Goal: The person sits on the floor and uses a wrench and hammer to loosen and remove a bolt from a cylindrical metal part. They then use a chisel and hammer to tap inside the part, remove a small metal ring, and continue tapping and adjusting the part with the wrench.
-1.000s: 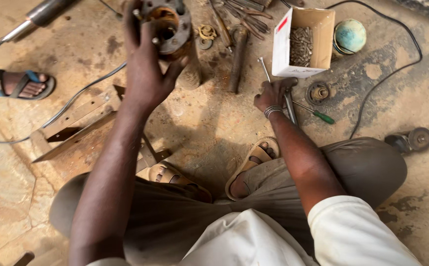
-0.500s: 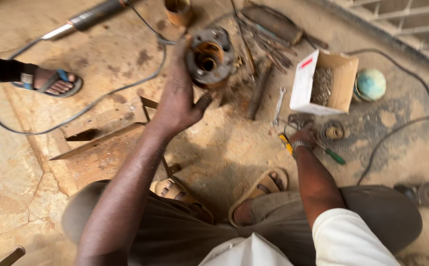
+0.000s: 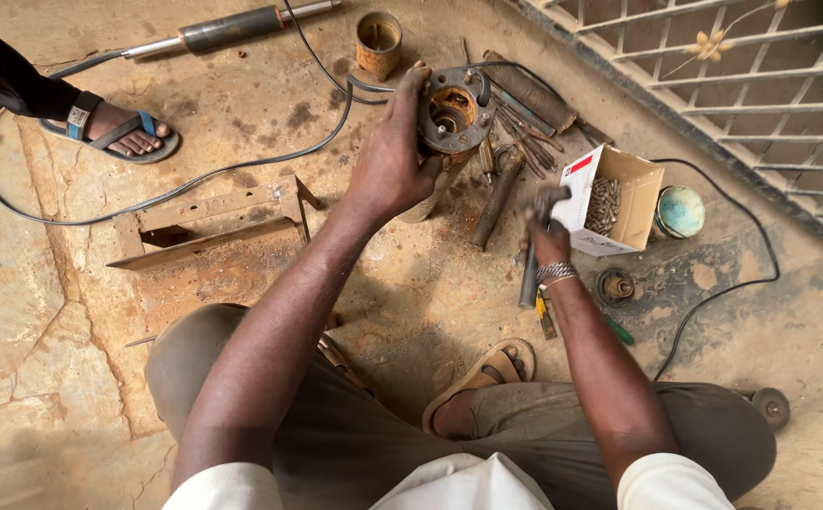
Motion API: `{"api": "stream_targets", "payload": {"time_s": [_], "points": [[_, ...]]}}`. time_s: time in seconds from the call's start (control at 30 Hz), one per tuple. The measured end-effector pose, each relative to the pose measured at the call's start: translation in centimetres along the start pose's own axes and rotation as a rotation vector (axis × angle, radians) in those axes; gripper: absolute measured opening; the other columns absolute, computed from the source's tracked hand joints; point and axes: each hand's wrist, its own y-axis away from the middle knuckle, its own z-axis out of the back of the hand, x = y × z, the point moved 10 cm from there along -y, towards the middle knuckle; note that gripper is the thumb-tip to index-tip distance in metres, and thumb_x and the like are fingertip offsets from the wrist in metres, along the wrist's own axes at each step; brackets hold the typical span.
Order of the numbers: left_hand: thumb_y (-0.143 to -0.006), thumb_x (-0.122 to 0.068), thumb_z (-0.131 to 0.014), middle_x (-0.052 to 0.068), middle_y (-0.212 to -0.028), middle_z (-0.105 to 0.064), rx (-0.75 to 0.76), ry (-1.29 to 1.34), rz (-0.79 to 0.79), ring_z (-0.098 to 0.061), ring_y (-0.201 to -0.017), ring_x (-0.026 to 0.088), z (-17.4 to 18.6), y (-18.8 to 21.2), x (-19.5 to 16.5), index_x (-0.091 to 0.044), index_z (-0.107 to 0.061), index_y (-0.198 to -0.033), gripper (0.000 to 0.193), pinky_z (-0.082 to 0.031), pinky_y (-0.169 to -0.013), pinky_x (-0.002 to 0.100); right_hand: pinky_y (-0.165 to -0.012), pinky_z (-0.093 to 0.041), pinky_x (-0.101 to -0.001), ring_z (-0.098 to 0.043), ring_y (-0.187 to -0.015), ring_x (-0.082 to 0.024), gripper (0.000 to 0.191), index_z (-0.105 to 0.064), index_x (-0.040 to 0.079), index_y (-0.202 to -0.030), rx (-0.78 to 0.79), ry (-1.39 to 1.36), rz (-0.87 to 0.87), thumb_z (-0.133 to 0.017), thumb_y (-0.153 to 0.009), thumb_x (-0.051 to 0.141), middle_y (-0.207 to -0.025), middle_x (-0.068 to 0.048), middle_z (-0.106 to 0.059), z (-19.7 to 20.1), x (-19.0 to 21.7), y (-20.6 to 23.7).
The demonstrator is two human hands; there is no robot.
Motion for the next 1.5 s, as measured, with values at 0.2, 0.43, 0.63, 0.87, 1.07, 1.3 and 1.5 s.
{"api": "stream_targets", "payload": {"time_s": [0.2, 0.43, 0.63, 0.87, 1.07, 1.3, 1.5], "points": [[-0.076, -0.008, -0.088, 0.021, -0.134, -0.065, -0.049, 0.012, 0.037, -0.070, -0.116, 0.036, 0.6, 0.4, 1.2, -0.012, -0.030, -0.155, 0.097, -0.057, -0.101, 0.049, -0.062, -0.062, -0.0342, -0.067, -0.070, -0.016, 0.057, -0.058, 0.008, -0.117, 0.539, -0.251, 0.806, -0.068, -0.097, 0.060, -0.092, -0.004, -0.066, -1.6, 21.4, 10.9], [-0.077, -0.015, -0.089, 0.017, -0.141, -0.062, -0.074, 0.138, 0.070, -0.067, -0.124, 0.031, 0.7, 0.6, 2.9, -0.008, -0.036, -0.154, 0.094, -0.052, -0.110, 0.043, -0.066, -0.055, -0.0306, -0.068, -0.073, -0.013, 0.065, -0.031, 0.014, -0.152, 0.157, 0.713, 1.445, -0.070, -0.106, 0.038, -0.093, 0.002, -0.072, -4.4, 30.3, 21.6], [-0.077, -0.013, -0.091, 0.019, -0.143, -0.061, -0.168, 0.136, -0.092, -0.065, -0.128, 0.033, 2.8, 1.5, 1.2, -0.007, -0.041, -0.152, 0.090, -0.051, -0.112, 0.044, -0.068, -0.056, -0.0290, -0.071, -0.082, -0.016, 0.081, -0.031, 0.038, -0.166, -0.125, 1.054, 1.599, -0.080, -0.104, 0.024, -0.109, 0.000, -0.076, -7.9, 29.5, 22.8], [-0.073, -0.017, -0.093, 0.017, -0.140, -0.062, -0.115, 0.148, -0.058, -0.066, -0.122, 0.031, 2.8, 1.6, 1.0, -0.010, -0.038, -0.151, 0.096, -0.051, -0.108, 0.043, -0.057, -0.053, -0.0305, -0.070, -0.075, -0.018, 0.079, -0.041, 0.037, -0.160, -0.073, 1.214, 1.477, -0.083, -0.094, 0.023, -0.106, -0.006, -0.076, -9.3, 30.7, 20.8], [-0.084, -0.011, -0.086, 0.017, -0.142, -0.064, -0.154, 0.154, -0.093, -0.069, -0.124, 0.033, 2.6, 1.6, 2.1, -0.012, -0.039, -0.155, 0.086, -0.055, -0.110, 0.044, -0.068, -0.056, -0.0309, -0.071, -0.082, -0.015, 0.066, -0.049, 0.029, -0.159, -0.098, 1.071, 1.515, -0.078, -0.101, 0.021, -0.105, -0.005, -0.076, -8.9, 31.3, 21.6], [-0.078, -0.021, -0.090, 0.018, -0.143, -0.062, -0.130, 0.146, -0.054, -0.068, -0.121, 0.034, 1.1, 1.3, 3.1, -0.014, -0.030, -0.158, 0.100, -0.058, -0.103, 0.045, -0.083, -0.059, -0.0253, -0.073, -0.096, -0.015, 0.065, -0.045, 0.033, -0.160, -0.046, 0.817, 1.539, -0.069, -0.102, 0.013, -0.122, -0.006, -0.074, -8.1, 31.4, 21.8], [-0.065, -0.025, -0.099, 0.023, -0.145, -0.055, -0.153, 0.122, -0.112, -0.065, -0.119, 0.040, 1.8, 1.8, 1.7, -0.016, -0.025, -0.155, 0.117, -0.054, -0.098, 0.054, -0.056, -0.050, -0.0335, -0.066, -0.068, -0.015, 0.076, -0.053, 0.034, -0.152, -0.217, 1.319, 1.488, -0.078, -0.082, 0.018, -0.100, -0.003, -0.076, -9.4, 30.4, 20.9]]}}
